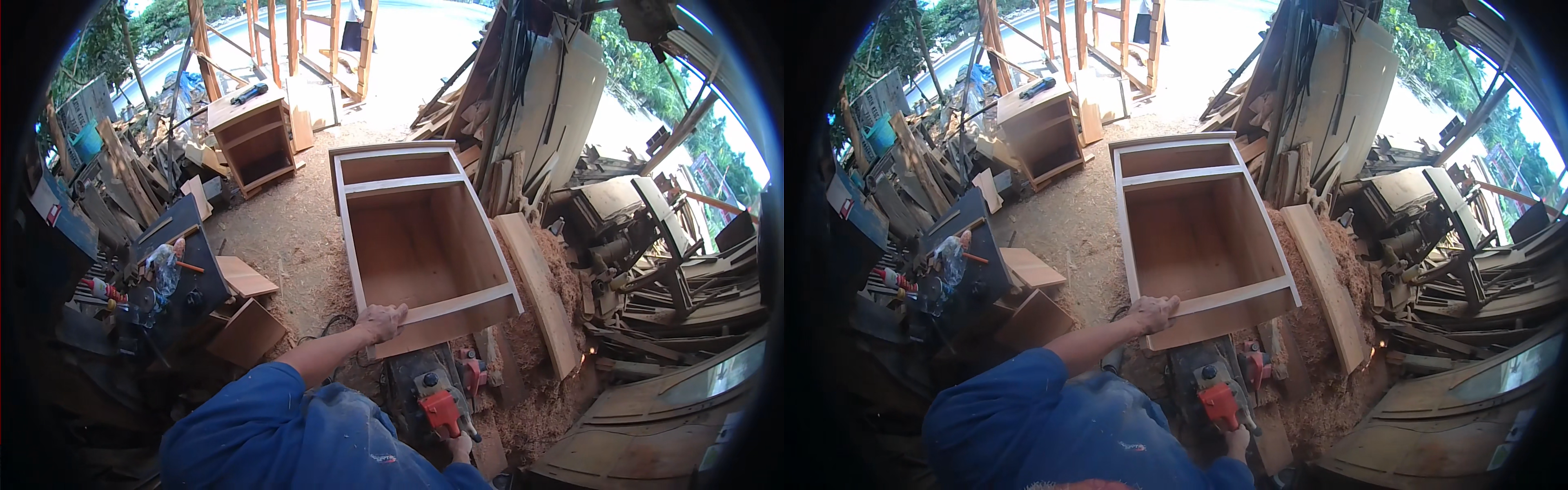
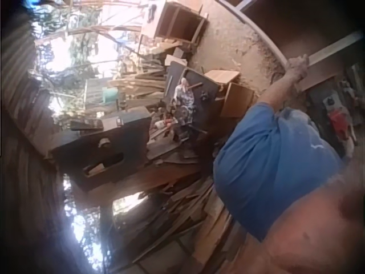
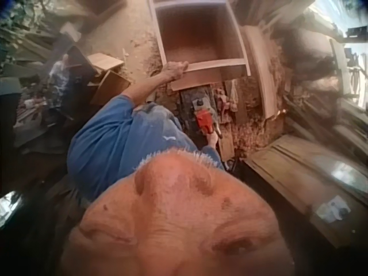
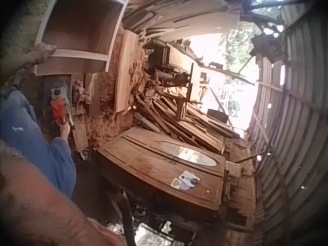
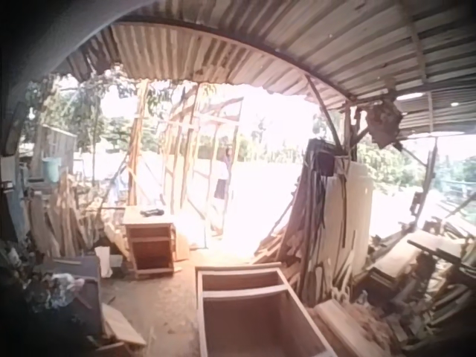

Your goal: The person sands the outer edges and surfaces of a small wooden cabinet using a power sander. They then set the sander down and pick up several wooden planks.

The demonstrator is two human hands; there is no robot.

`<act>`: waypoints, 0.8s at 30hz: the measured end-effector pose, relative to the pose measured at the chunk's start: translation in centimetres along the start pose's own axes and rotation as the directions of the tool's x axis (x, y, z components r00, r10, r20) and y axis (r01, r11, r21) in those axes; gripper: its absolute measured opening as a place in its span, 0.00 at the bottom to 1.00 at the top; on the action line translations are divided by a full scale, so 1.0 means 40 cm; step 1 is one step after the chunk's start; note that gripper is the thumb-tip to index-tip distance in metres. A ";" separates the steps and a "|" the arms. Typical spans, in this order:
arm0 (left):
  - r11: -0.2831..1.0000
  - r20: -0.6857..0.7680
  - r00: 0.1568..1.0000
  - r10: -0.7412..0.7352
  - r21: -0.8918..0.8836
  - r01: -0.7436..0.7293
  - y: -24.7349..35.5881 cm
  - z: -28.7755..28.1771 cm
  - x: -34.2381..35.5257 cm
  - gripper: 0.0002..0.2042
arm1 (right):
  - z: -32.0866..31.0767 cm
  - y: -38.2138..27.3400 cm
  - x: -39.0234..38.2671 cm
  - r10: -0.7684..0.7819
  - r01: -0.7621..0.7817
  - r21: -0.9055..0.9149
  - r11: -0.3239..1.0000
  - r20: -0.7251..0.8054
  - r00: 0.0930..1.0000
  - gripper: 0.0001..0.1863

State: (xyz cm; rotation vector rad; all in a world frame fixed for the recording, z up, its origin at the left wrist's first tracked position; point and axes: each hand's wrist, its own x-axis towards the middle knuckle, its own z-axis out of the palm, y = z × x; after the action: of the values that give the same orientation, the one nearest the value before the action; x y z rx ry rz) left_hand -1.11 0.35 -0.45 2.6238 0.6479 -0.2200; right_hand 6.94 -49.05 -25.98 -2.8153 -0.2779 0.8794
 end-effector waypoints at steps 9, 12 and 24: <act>1.000 -0.023 1.000 0.021 0.002 -0.021 0.003 -0.001 -0.002 0.17 | -0.002 0.032 -0.047 0.031 -0.030 -0.077 0.997 0.003 1.000 0.31; 0.999 -0.001 1.000 -0.003 -0.035 0.003 -0.001 0.008 0.002 0.19 | -0.030 0.027 -0.069 0.126 -0.119 -0.134 0.984 0.045 0.991 0.32; 1.000 -0.027 0.999 0.017 0.000 -0.017 -0.025 0.016 -0.027 0.19 | -0.354 -0.302 -0.294 0.251 -0.288 0.129 0.949 0.243 0.937 0.23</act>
State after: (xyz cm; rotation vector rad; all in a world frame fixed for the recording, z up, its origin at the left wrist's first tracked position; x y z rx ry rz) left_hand -2.56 0.43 -1.12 2.6348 0.6336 -0.1798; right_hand 4.11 -41.69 -5.42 -2.6411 0.1544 1.2204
